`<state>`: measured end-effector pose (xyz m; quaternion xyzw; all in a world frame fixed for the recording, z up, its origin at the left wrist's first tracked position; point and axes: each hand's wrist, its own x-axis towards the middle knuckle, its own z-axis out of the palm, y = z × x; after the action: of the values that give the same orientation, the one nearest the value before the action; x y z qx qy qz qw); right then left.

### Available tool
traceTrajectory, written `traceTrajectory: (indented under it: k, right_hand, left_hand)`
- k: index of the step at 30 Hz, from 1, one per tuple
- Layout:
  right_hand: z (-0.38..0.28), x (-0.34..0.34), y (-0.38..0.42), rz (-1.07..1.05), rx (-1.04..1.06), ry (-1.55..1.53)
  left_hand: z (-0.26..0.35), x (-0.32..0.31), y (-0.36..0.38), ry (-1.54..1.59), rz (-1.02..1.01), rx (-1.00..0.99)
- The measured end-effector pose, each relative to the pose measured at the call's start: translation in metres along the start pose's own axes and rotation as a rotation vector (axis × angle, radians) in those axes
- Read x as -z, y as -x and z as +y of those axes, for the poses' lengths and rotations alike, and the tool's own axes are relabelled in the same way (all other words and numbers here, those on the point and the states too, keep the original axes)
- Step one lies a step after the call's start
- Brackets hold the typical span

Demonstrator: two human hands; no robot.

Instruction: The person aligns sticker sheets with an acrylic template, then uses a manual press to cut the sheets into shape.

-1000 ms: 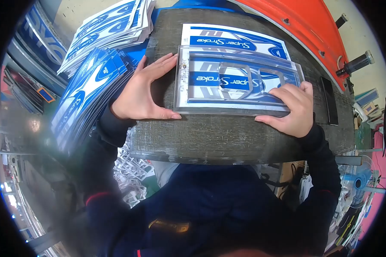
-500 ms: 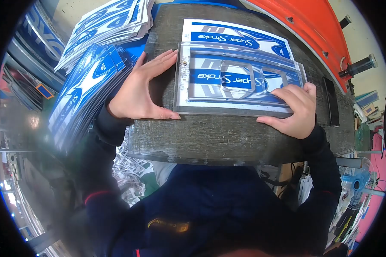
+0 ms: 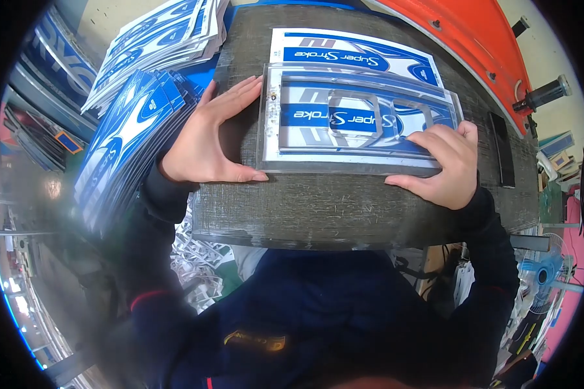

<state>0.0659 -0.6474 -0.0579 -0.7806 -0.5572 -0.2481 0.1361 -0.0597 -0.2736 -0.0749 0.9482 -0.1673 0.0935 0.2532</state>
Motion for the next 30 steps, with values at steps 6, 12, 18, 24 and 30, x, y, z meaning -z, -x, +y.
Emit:
traceTrajectory:
  k: [6,12,18,24,30]
  right_hand:
    - [0.0,0.0,0.0,-0.001,-0.008,-0.004]
    - [0.01,0.023,0.003,-0.193,-0.093,-0.07]
    - [0.051,0.029,0.056,-0.237,-0.344,-0.139]
    - [0.052,0.023,0.067,-0.179,-0.436,-0.225]
    - [0.057,0.017,0.071,-0.209,-0.402,-0.257]
  left_hand:
    - [0.0,0.0,0.001,0.008,-0.008,0.006]
    - [0.006,0.003,-0.004,0.016,-0.038,0.049]
    - [0.007,0.004,-0.007,0.007,-0.072,0.075]
    - [0.008,0.005,-0.011,0.015,-0.117,0.131]
    - [0.013,0.005,-0.014,0.017,-0.126,0.178]
